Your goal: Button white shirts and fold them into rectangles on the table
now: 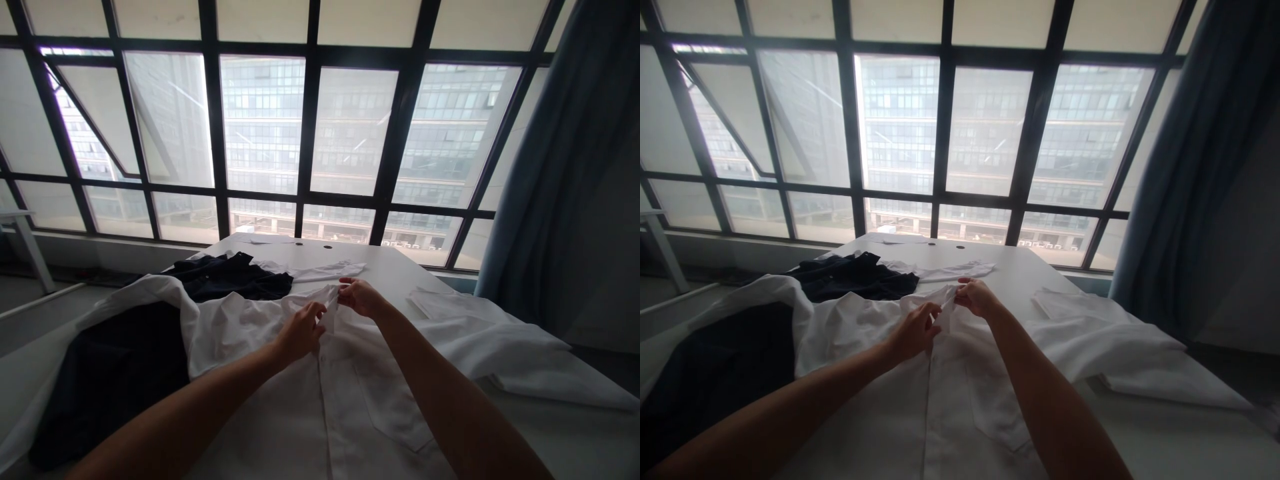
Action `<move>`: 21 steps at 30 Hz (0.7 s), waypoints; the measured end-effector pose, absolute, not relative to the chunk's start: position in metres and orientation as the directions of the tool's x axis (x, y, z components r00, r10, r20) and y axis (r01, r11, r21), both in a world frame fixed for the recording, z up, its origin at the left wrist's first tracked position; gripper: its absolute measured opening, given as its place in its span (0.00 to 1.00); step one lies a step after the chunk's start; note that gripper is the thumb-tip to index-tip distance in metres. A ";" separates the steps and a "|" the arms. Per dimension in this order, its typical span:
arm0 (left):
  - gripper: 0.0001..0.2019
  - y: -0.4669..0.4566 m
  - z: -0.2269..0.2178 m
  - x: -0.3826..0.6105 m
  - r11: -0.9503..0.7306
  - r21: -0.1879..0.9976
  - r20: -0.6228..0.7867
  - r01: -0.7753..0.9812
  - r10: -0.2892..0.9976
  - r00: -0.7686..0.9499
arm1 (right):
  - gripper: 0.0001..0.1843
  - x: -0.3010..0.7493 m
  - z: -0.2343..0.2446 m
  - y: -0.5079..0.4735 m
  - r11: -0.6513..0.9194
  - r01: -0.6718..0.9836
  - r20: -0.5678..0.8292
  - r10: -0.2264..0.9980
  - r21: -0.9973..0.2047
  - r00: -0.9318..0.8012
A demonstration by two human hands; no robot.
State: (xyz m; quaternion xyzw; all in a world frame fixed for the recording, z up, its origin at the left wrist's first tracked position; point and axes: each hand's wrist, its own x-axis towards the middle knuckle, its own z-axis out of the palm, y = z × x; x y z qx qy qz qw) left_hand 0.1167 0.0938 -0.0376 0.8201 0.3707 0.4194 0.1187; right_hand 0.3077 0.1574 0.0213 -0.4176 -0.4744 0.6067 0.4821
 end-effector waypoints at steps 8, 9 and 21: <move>0.15 0.097 -0.033 0.117 -0.573 0.572 0.468 0.587 0.816 0.341 | 0.27 0.297 0.025 0.149 -0.144 -0.243 -0.108 0.982 -0.959 -0.157; 0.13 0.097 -0.032 0.117 -0.564 0.564 0.464 0.604 0.821 0.334 | 0.27 0.297 0.024 0.150 -0.148 -0.234 -0.119 0.984 -0.961 -0.132; 0.06 0.092 -0.032 0.121 -0.542 0.539 0.497 0.645 0.823 0.276 | 0.21 0.291 0.035 0.136 0.473 0.515 0.371 0.881 -0.715 -0.294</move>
